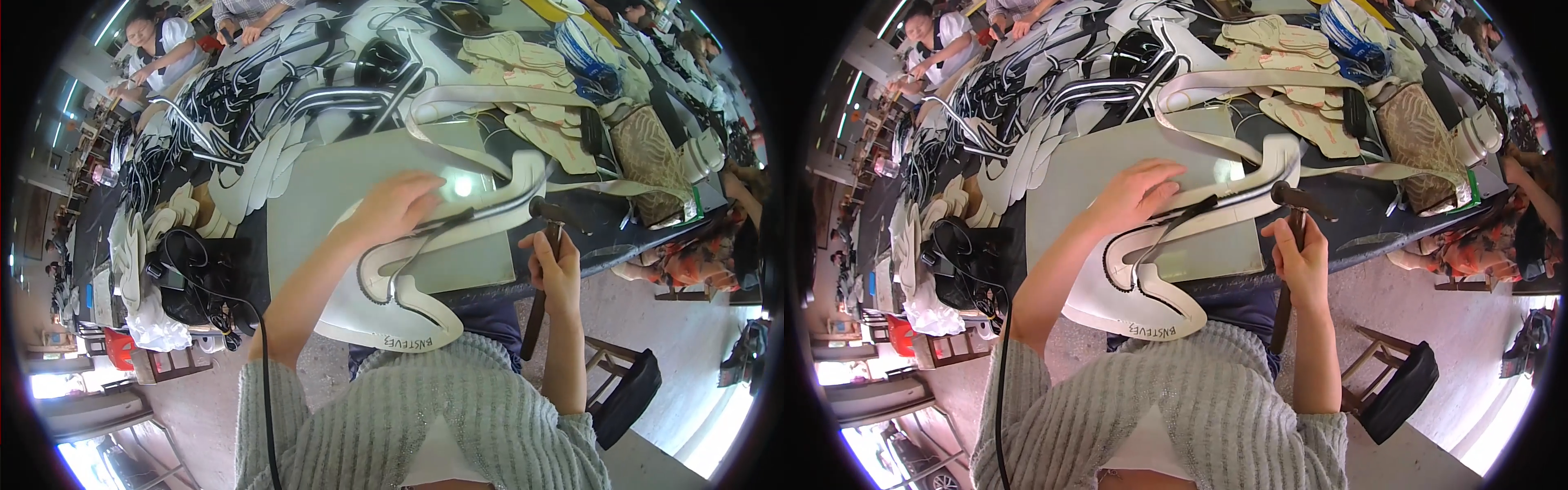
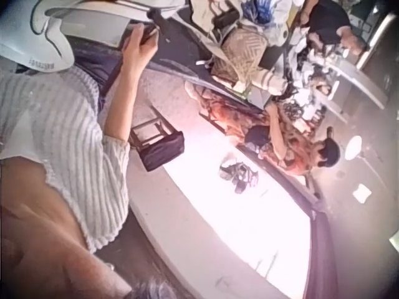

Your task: The recorder uses a small hammer to press and flatten various shoe upper components on a workbench in a factory.

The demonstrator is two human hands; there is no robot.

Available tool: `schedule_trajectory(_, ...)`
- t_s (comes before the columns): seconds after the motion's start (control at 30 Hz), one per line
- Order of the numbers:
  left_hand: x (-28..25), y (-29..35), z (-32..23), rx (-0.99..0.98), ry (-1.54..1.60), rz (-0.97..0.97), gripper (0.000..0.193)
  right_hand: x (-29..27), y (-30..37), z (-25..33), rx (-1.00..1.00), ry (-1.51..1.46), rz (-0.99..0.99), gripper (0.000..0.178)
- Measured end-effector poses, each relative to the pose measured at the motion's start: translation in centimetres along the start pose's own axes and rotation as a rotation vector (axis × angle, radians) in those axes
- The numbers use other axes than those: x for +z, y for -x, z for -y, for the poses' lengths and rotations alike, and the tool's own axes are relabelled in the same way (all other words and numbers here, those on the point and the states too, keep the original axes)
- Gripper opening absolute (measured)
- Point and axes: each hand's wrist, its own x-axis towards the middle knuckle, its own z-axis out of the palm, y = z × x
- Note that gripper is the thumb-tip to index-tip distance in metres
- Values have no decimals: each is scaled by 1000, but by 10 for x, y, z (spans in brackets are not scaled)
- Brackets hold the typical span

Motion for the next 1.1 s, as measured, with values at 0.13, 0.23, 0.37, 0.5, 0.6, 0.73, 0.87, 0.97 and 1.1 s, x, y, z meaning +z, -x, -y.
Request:
schedule_trajectory(0.13,-21,11,-14,-292,60,-38,27,-5,0,-15,-47,75,-112,30)
schedule_trajectory(0.23,-21,45,-21,-358,90,-92,31,4,-8,-16,-45,97,-107,30)
schedule_trajectory(0.37,-5,64,-30,-307,5,-27,42,45,-22,1,-383,501,297,29)
schedule_trajectory(0.5,13,56,-35,-333,21,-77,49,66,-30,7,-450,1043,539,31)
schedule_trajectory(0.6,23,65,-29,-328,10,-128,48,67,-34,7,-382,1166,580,36)
schedule_trajectory(0.73,27,62,-26,-433,218,-173,46,67,-36,7,-347,1165,563,36)
schedule_trajectory(0.87,29,64,-23,-276,82,-169,40,66,-39,10,-339,1143,558,36)
schedule_trajectory(0.97,29,65,-24,-217,24,-171,35,71,-38,25,-303,1109,554,36)
schedule_trajectory(1.1,30,61,-25,-216,57,-216,30,80,-42,22,-359,1152,571,35)
